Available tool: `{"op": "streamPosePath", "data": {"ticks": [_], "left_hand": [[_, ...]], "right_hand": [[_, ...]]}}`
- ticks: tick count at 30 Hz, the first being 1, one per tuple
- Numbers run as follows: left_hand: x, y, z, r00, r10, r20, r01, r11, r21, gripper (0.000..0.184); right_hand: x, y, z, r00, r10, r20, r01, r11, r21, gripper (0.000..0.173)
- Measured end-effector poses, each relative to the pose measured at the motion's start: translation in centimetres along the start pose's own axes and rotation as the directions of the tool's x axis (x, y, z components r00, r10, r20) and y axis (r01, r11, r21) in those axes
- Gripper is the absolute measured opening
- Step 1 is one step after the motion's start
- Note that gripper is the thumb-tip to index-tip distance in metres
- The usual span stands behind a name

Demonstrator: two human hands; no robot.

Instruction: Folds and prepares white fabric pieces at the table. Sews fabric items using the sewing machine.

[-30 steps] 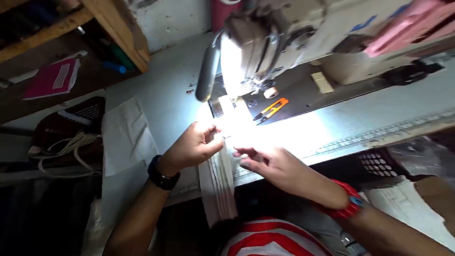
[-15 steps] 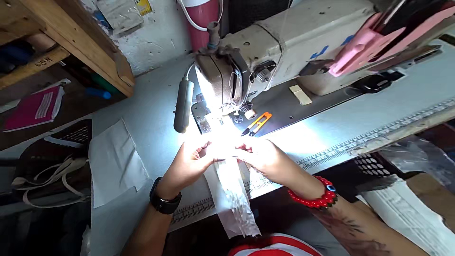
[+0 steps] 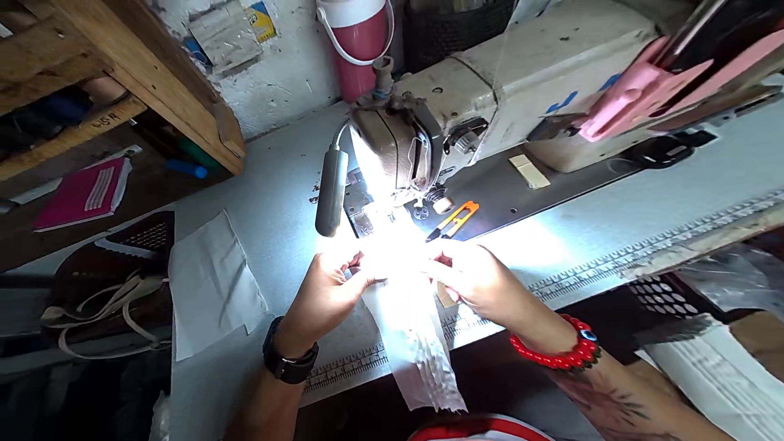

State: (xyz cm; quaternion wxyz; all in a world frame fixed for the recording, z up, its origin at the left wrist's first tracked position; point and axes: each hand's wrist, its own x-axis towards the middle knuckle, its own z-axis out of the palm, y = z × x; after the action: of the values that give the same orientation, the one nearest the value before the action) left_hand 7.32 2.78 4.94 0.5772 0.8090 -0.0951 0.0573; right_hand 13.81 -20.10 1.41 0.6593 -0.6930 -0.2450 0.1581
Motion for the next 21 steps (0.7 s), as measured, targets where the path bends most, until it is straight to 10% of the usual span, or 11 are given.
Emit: {"op": "streamPosePath", "data": {"ticks": [6,11,15,21], "left_hand": [[0.0,-0.2,-0.7,1.000,-0.017,-0.010,0.018,0.994,0.111,0.006],[0.7,-0.1,0.7,0.997,-0.034,0.065,0.024,0.990,0.141,0.063],[0.8,-0.4,2.1,0.999,-0.034,-0.010,0.034,0.999,-0.017,0.019],[0.6,-0.7,1.7,0.996,-0.077,0.055,0.083,0.991,-0.106,0.008]], "right_hand": [[-0.3,0.1,0.0,0.999,-0.036,-0.038,0.031,0.991,-0.134,0.011],[-0.5,0.1,0.5,0.999,-0.036,-0.034,0.032,0.994,-0.105,0.010],[-0.6,0.0,0.9,0.997,-0.040,-0.068,0.036,0.997,-0.063,0.011],[-0.1,-0.3,-0.2,0.999,-0.029,0.016,0.028,0.997,0.070,0.013]]}}
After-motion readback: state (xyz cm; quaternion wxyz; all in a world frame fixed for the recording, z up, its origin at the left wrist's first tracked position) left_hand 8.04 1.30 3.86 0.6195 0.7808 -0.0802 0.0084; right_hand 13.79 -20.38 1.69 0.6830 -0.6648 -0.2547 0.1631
